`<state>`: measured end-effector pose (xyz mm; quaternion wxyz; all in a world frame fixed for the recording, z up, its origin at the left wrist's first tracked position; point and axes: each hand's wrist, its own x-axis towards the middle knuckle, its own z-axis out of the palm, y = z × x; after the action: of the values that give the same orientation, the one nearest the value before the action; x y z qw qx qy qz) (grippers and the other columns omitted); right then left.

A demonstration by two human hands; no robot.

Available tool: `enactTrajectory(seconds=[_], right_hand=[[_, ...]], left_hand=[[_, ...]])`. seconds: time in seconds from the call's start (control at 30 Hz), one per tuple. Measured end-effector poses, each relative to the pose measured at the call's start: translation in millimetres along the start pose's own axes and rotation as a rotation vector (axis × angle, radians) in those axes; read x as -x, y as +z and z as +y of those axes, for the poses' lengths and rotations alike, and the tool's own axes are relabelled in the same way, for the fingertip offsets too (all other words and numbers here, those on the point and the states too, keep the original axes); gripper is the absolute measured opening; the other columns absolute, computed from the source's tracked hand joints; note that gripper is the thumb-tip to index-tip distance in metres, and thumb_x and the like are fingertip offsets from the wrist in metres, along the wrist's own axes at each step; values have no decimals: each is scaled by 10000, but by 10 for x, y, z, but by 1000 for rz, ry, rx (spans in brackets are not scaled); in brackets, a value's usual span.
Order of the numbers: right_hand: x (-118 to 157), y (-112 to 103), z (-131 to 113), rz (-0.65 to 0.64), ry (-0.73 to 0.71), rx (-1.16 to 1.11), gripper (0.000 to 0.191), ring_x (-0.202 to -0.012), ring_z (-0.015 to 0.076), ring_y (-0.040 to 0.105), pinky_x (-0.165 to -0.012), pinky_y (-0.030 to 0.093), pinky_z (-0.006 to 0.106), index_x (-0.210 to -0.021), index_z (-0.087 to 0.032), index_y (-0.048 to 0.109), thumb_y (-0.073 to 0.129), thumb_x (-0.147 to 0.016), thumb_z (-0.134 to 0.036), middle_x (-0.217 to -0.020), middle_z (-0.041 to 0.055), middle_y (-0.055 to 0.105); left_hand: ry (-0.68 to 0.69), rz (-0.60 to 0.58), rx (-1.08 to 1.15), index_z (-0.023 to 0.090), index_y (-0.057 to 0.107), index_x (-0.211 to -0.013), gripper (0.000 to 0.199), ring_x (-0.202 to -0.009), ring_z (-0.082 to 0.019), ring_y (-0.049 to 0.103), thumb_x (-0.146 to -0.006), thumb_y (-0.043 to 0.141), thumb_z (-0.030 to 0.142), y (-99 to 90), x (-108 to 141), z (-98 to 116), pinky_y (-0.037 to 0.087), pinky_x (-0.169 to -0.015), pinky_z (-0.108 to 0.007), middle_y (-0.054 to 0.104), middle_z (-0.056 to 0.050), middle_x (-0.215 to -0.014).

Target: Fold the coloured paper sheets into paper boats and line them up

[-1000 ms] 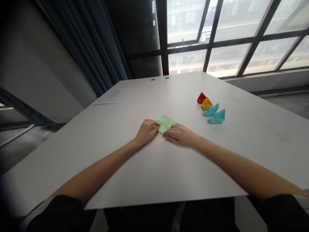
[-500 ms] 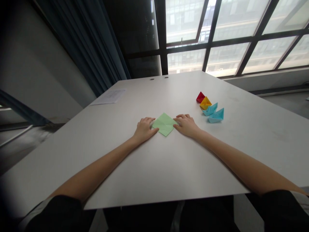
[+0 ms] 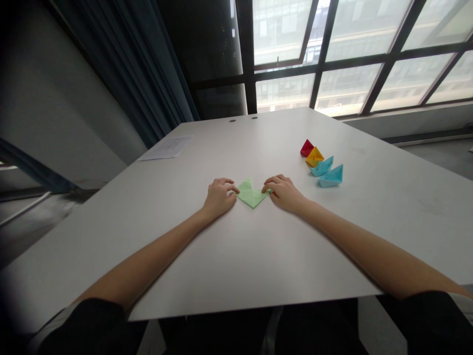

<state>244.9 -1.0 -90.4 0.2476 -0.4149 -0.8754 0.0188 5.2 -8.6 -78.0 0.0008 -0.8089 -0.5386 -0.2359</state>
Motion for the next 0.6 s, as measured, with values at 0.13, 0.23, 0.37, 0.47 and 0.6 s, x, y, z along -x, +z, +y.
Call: enactTrajectory(seconds=[0.13, 0.23, 0.37, 0.47, 0.6], right_hand=[[-23, -7, -77, -6, -7, 14, 248, -959, 225, 508, -852, 362, 380, -885, -217, 661, 452, -772, -147, -992, 50, 634], [-44, -12, -172, -23, -14, 16, 221, -949, 224, 514, -847, 360, 377, -914, -217, 659, 464, -821, -265, -966, 58, 641], [-55, -16, -290, -52, -21, 23, 263, -955, 226, 515, -837, 356, 373, -993, -220, 643, 486, -828, -351, -966, 70, 641], [-50, -16, -322, -66, -20, 24, 272, -941, 221, 523, -831, 355, 370, -1018, -229, 636, 493, -826, -357, -975, 74, 636], [-39, -24, -317, -89, -19, 25, 275, -925, 218, 534, -823, 359, 367, -1027, -239, 634, 479, -833, -359, -996, 76, 627]], left_hand=[[32, 12, -20, 225, 686, -784, 176, -991, -228, 462, -764, 516, 265, -5, 4, 36, 352, -840, -396, 604, -45, -999], [95, -1, -48, 215, 679, -828, 203, -967, -226, 470, -773, 522, 333, -8, 13, 80, 356, -827, -385, 607, -50, -978], [153, -38, -75, 214, 668, -881, 226, -951, -214, 479, -789, 507, 343, -18, 24, 117, 359, -817, -365, 596, -51, -976], [116, -42, -103, 214, 664, -877, 230, -957, -218, 477, -789, 509, 359, -28, 23, 112, 351, -830, -368, 587, -55, -994], [14, -15, -135, 208, 630, -998, 282, -980, -235, 470, -795, 500, 353, -17, 1, 61, 348, -840, -385, 576, -79, -1033]])
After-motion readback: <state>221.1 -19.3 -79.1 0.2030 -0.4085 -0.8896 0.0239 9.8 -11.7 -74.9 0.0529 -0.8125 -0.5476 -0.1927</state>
